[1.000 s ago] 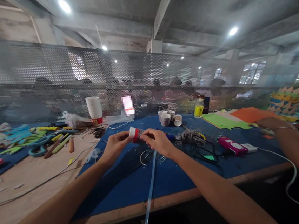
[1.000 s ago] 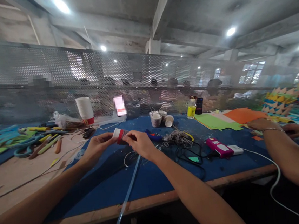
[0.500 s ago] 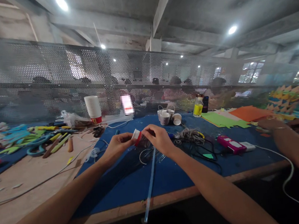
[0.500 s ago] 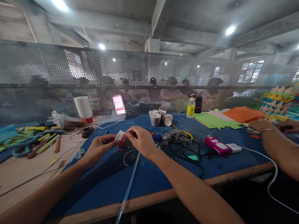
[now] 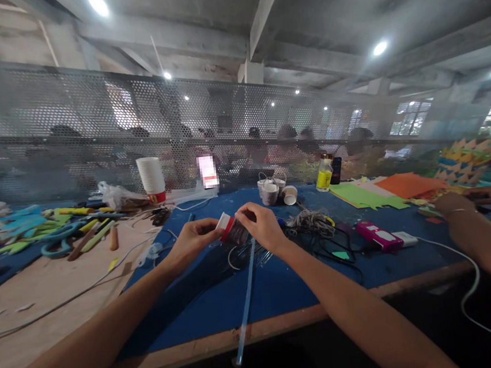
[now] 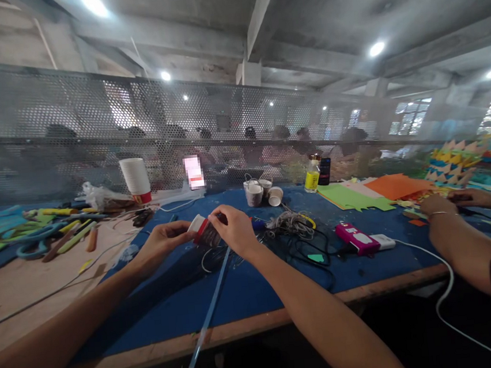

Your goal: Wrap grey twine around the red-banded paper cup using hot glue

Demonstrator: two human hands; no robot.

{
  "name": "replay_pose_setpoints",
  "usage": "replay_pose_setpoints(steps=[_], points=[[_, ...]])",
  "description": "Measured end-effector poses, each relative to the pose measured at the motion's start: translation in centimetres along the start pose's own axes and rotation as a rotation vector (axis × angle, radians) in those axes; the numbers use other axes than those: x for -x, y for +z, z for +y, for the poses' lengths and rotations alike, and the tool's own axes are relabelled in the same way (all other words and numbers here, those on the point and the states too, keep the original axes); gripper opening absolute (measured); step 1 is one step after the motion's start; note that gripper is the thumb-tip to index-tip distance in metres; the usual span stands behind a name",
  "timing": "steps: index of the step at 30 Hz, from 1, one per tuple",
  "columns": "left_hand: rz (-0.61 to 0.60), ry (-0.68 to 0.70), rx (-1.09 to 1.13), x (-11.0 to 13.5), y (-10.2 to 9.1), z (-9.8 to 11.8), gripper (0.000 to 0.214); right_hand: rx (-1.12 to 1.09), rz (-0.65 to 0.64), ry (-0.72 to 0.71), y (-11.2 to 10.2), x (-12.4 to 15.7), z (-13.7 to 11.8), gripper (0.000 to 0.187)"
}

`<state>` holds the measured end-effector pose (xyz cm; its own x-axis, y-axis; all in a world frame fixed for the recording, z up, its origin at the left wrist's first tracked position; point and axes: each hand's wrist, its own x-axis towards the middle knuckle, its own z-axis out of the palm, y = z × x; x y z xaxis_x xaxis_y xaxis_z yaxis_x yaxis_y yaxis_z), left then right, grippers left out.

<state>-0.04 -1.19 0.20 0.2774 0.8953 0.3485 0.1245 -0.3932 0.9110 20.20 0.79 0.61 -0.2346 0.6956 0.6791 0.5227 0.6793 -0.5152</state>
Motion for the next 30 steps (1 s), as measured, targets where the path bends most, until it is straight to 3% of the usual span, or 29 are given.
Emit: replay_pose_setpoints(steps=[30], points=[[-0.08, 0.006, 0.044, 0.03, -0.35, -0.37, 0.02, -0.007, 0.009, 0.048, 0.06, -0.15, 0.75, 0.018]])
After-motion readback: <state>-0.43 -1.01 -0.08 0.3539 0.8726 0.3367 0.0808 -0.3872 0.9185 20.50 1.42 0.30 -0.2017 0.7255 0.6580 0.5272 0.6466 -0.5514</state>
